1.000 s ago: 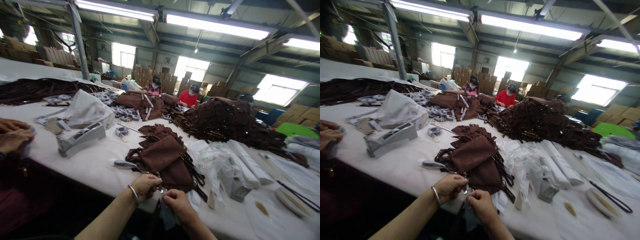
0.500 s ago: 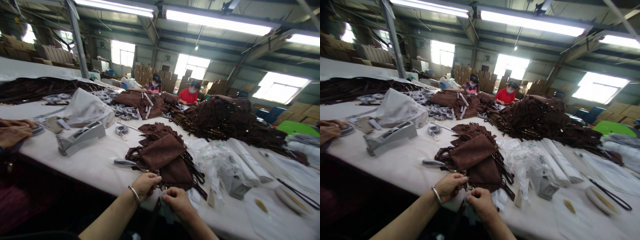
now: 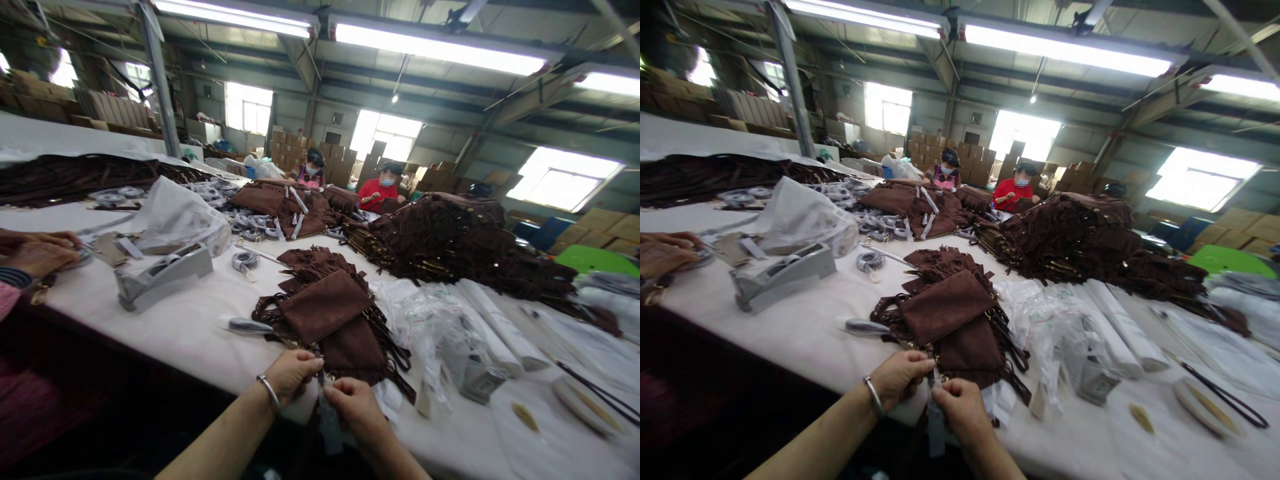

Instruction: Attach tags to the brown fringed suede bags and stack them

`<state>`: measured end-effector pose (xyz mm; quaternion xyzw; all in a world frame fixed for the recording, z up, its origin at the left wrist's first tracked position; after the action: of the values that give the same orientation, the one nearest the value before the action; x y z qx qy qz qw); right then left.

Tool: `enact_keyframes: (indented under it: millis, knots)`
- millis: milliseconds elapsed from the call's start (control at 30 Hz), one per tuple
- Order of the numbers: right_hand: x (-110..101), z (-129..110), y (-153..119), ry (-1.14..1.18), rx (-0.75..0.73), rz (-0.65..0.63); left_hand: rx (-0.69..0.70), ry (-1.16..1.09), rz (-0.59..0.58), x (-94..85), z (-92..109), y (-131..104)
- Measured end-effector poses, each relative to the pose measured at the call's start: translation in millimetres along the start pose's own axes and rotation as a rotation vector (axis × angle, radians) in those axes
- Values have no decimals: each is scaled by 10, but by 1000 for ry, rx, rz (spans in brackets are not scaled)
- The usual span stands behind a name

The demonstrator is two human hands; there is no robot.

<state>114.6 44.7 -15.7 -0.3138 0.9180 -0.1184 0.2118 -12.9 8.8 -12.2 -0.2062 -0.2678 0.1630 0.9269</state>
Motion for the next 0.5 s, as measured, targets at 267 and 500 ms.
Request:
enact_keyframes:
  millis: [267,500]
  knots:
    - [45,-86,184,-5,-36,70,-47,55,52,-61,-35,6]
    - [-67,-201,380,-137,-31,135,-109,53,93,-126,-83,-184]
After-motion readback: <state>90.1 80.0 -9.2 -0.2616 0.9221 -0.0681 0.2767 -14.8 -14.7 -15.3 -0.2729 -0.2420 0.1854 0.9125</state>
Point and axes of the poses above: each hand's wrist, its own y-axis towards the middle knuckle, its own x-axis out of the palm, z = x × y, the point moved 10 cm from there along y, towards the middle knuckle, and after that the axes turned 12 degrees about -y, right-handed, at the moved point
